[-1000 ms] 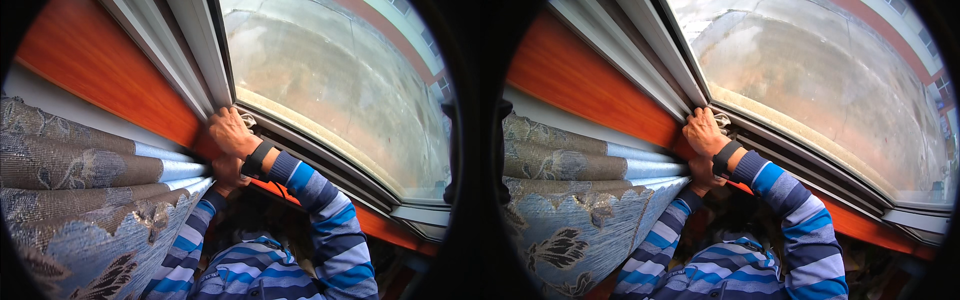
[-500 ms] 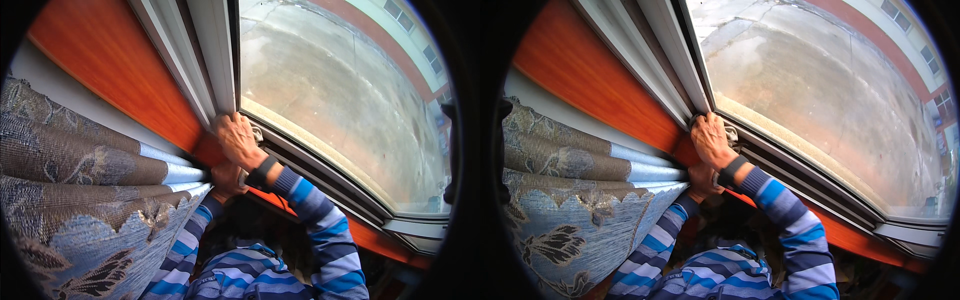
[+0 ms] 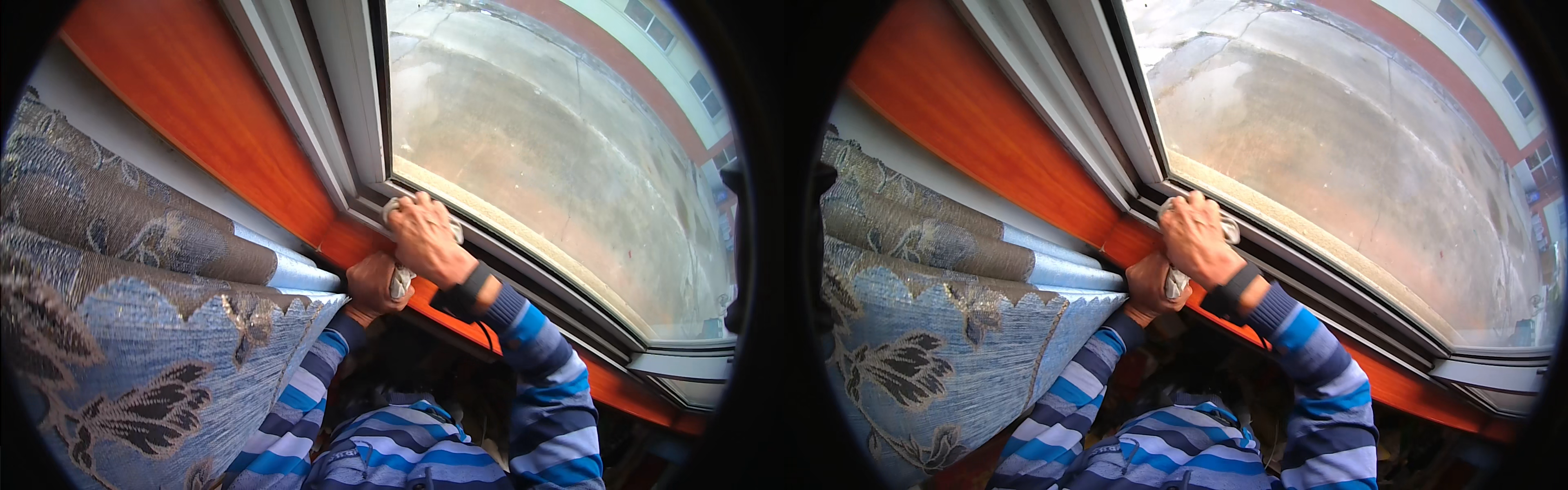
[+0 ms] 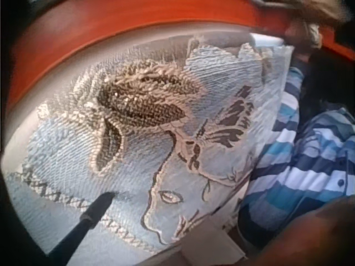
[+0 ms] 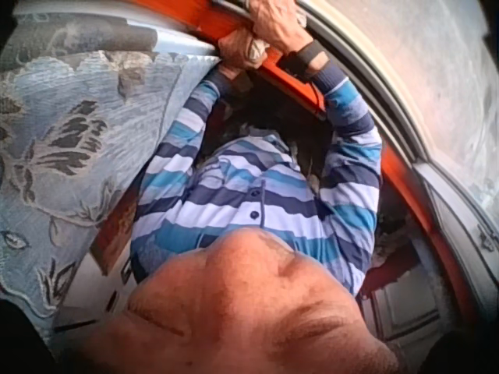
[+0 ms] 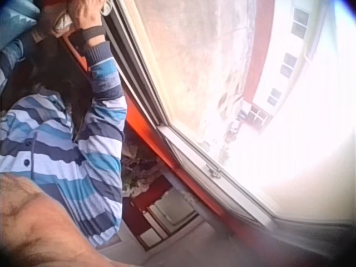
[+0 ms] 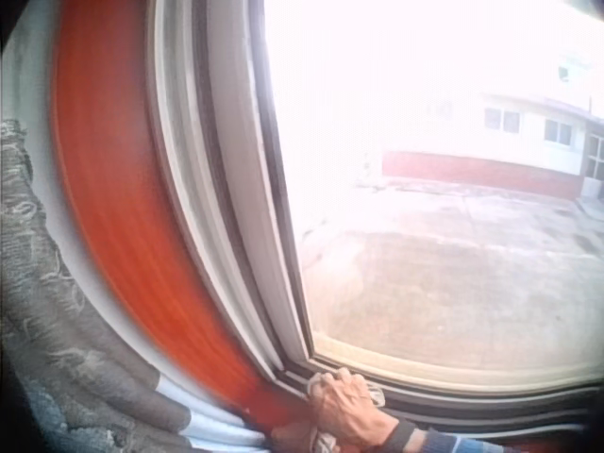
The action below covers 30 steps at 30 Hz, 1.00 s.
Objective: The person wipes the window frame and glass with a cloth. They move along the sill and frame, wiping different sections and occasionally adjusting the cloth.
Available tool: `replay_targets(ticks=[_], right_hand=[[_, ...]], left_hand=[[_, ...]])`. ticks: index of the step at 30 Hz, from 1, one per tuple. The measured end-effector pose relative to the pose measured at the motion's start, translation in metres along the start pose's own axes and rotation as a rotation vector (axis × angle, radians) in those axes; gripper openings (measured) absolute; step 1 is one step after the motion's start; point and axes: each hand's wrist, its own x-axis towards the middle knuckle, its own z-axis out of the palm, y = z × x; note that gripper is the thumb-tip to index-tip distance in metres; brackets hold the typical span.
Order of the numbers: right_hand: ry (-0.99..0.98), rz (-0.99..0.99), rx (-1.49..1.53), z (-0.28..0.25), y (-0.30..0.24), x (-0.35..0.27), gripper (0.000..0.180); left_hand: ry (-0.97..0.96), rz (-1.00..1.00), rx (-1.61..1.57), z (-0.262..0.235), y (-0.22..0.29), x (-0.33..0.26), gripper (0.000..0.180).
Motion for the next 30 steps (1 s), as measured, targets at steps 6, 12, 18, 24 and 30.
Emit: replay_targets(ticks=[6, 12, 18, 24, 30], right_hand=[[0.204, 0.23, 0.325, -0.033, 0.01, -0.091, 0.03], [0.261, 0.361, 0.313, 0.005, 0.009, -0.145, 0.047], [0.368, 0.262, 0.2, 0.029, 0.002, -0.162, 0.052], [0.412, 0.224, 0.172, 0.029, 0.0, -0.162, 0.049], [0.4, 0.218, 0.135, 0.03, 0.0, -0.161, 0.048]], left_hand=[[0.036, 0.025, -0.007, -0.002, 0.001, 0.002, 0.038], [0.001, -0.167, -0.094, -0.007, 0.012, 0.013, 0.037], [0.324, -0.218, -0.325, -0.098, 0.033, 0.037, 0.038], [0.616, -0.478, -0.451, -0.225, 0.038, 0.034, 0.052], [0.508, -0.624, -0.344, -0.281, 0.062, 0.0, 0.066]])
